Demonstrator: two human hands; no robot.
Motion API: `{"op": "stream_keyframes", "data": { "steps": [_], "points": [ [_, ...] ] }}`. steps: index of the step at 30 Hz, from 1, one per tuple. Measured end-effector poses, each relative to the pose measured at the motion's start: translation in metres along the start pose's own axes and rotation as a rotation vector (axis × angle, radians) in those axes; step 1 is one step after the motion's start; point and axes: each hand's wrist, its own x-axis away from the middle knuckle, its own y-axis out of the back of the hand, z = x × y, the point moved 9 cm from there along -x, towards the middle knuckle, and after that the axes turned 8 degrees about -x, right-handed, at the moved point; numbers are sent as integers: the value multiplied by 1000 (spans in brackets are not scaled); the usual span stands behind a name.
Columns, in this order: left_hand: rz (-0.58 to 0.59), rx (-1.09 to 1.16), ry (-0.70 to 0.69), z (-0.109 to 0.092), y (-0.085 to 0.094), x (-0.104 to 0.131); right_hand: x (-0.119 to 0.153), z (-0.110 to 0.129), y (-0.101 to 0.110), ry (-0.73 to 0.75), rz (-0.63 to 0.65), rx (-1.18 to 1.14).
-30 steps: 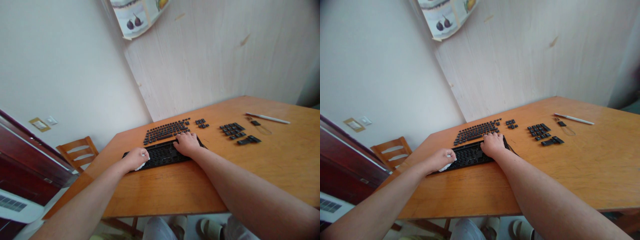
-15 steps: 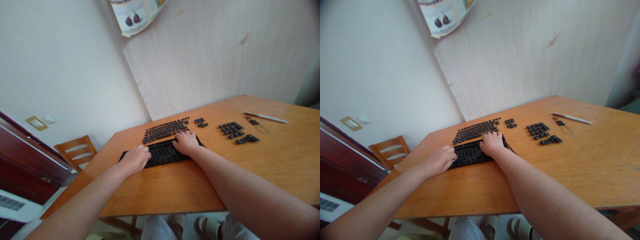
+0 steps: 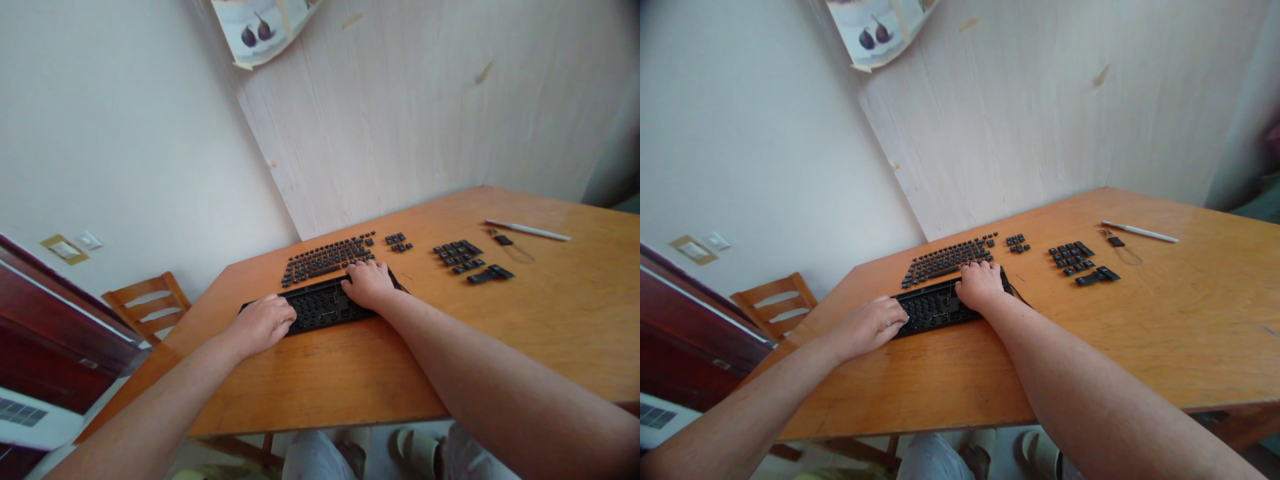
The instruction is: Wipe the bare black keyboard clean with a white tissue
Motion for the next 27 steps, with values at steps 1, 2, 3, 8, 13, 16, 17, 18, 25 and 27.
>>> {"op": "stream_keyframes", "data": {
  "steps": [1,2,3,8,13,16,17,18,25,27],
  "points": [
    [3,1,2,-1,1,0,0,0,0,0,-2,1],
    [6,2,1,-2,1,0,0,0,0,2,-3,2],
    [6,4,-2,-3,2,-1,0,1,1,5,-7,1],
    [3,74,0,-6,1,0,0,1,1,10,-7,0],
    [-42,207,191,14,-3,4,0,0,0,1,5,3],
    [-45,232,262,18,-4,4,0,0,0,8,3,5],
    [-46,236,268,18,-4,3,0,0,1,9,2,6],
    [-48,241,266,17,-4,2,0,0,1,10,1,6],
    [-43,226,240,16,-9,0,0,1,1,-1,11,12],
    [-43,212,222,15,-9,0,1,1,1,-2,15,10]
  ]
}}
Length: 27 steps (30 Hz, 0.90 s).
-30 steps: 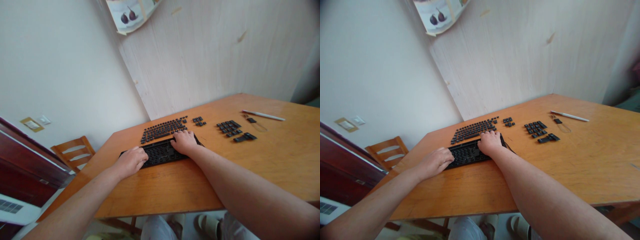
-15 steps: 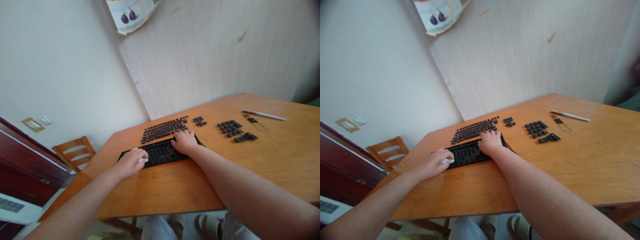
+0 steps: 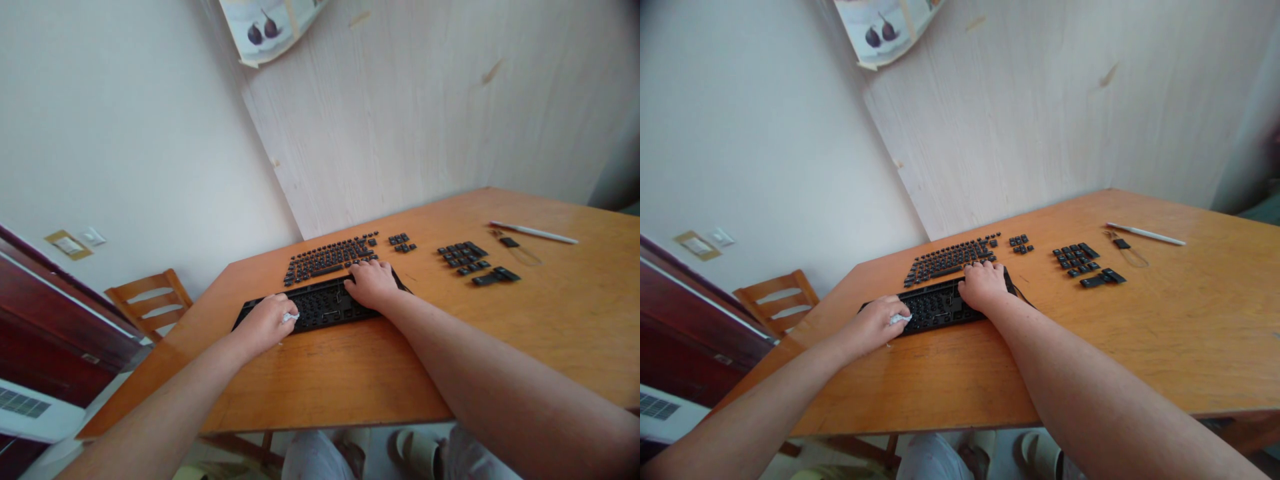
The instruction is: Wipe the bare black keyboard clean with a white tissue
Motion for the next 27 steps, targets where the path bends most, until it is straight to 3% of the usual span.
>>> {"op": "stream_keyframes", "data": {
  "steps": [10,19,27],
  "points": [
    [-2,-4,-126,-11,4,7,0,0,0,-5,1,-19],
    [-16,33,117,21,10,-10,0,0,0,9,-29,-13],
    [-8,-48,155,30,11,-40,-1,-1,-2,9,-30,-15]
  ]
}}
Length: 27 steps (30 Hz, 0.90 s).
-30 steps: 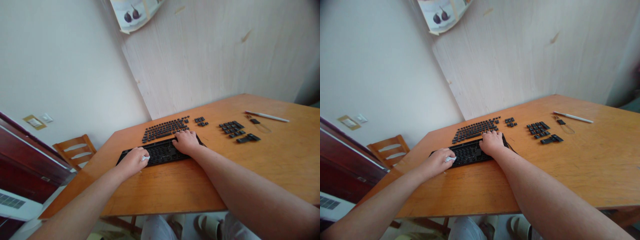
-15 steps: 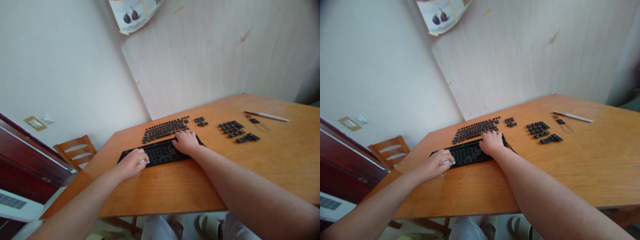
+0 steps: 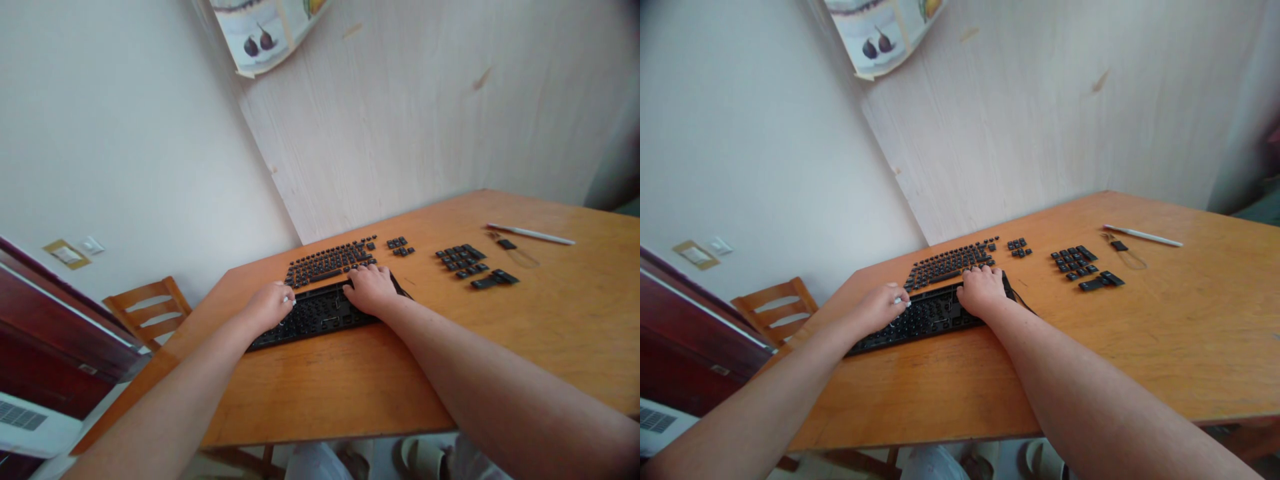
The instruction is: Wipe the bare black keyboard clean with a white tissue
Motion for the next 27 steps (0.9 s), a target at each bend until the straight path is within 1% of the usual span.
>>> {"op": "stream_keyframes", "data": {
  "steps": [4,8,13,18,24,27],
  "points": [
    [30,-36,-13,-5,-2,-7,0,1,2,2,-5,2],
    [60,-62,-20,-8,-6,-9,1,2,2,-10,9,0],
    [90,-64,-18,-6,-11,-6,1,2,2,-17,18,-8],
    [109,-65,-2,-5,-15,-5,0,2,3,-7,-3,-12],
    [150,-65,12,-5,-17,-9,0,0,1,-9,-3,-25],
    [174,-86,-3,-8,-18,-13,0,0,1,-5,-3,-21]
  ]
}}
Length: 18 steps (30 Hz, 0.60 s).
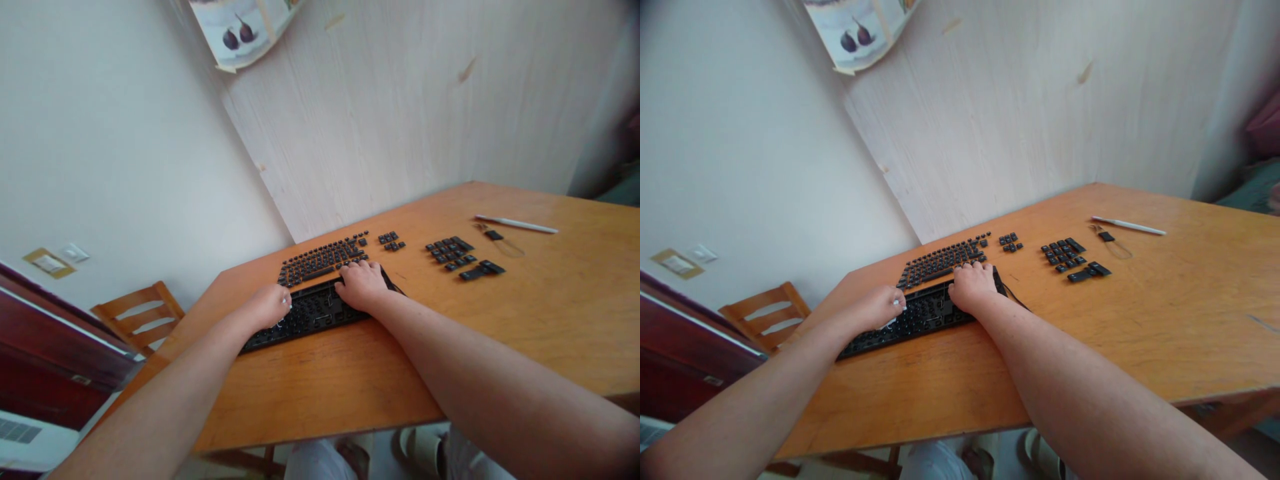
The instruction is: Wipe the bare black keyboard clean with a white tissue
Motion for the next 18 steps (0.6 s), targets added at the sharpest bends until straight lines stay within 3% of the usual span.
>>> {"op": "stream_keyframes", "data": {
  "steps": [7,18],
  "points": [
    [-47,-57,-134,-21,6,1,0,0,1,-1,1,-3],
    [-99,-51,-271,-23,4,22,-1,0,-1,-7,20,1]
  ]
}}
